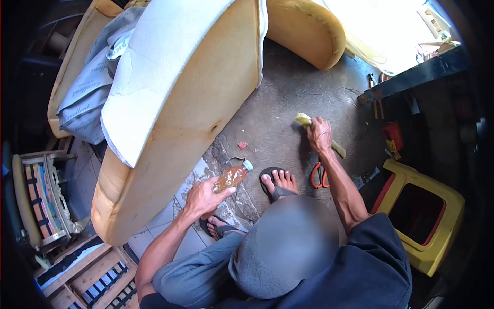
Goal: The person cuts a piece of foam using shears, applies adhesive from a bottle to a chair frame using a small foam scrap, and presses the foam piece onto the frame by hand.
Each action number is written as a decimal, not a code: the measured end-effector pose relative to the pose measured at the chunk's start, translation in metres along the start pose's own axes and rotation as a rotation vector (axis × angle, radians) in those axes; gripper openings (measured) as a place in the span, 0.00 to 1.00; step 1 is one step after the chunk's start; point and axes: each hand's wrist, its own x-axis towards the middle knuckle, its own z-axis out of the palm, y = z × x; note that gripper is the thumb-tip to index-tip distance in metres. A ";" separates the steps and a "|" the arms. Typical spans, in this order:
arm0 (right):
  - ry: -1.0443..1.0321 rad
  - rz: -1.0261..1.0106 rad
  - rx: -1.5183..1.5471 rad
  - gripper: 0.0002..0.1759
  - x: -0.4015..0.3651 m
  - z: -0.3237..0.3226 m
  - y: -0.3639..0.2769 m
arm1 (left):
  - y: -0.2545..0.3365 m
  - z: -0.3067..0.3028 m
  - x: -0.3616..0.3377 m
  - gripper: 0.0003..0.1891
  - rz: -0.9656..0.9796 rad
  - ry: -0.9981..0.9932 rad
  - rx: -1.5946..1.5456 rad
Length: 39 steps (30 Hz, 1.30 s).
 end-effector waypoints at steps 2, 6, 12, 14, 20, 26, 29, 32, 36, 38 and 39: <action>0.210 -0.152 0.192 0.12 0.010 -0.036 -0.042 | 0.006 -0.010 0.002 0.32 -0.014 0.012 0.023; 0.191 -0.343 0.457 0.15 0.005 -0.098 -0.123 | 0.009 -0.015 0.003 0.31 0.025 0.050 -0.002; -0.535 0.076 0.841 0.20 -0.045 -0.064 -0.156 | 0.002 -0.013 0.005 0.29 0.185 0.142 0.016; -0.613 0.188 0.875 0.20 -0.055 -0.065 -0.164 | 0.005 -0.014 0.003 0.24 0.108 0.080 0.034; -0.701 0.266 0.886 0.23 -0.061 -0.047 -0.160 | 0.005 -0.012 0.003 0.26 0.191 0.127 -0.003; -0.704 0.340 0.932 0.24 -0.066 -0.040 -0.158 | 0.009 -0.015 0.005 0.21 0.179 0.131 0.007; -0.693 0.341 1.011 0.24 -0.069 -0.036 -0.156 | 0.010 -0.014 0.006 0.24 0.157 0.110 -0.011; -0.677 0.341 1.082 0.21 -0.070 -0.043 -0.160 | 0.013 -0.015 0.005 0.24 0.134 0.112 0.032; -0.755 0.427 1.044 0.17 -0.063 -0.067 -0.168 | 0.009 -0.008 0.008 0.25 0.080 0.128 0.132; -0.935 0.510 1.264 0.10 -0.058 -0.091 -0.172 | 0.003 0.001 0.011 0.29 -0.077 0.002 0.216; -0.931 0.475 1.262 0.10 -0.054 -0.095 -0.174 | 0.000 0.004 0.013 0.29 -0.075 0.034 0.217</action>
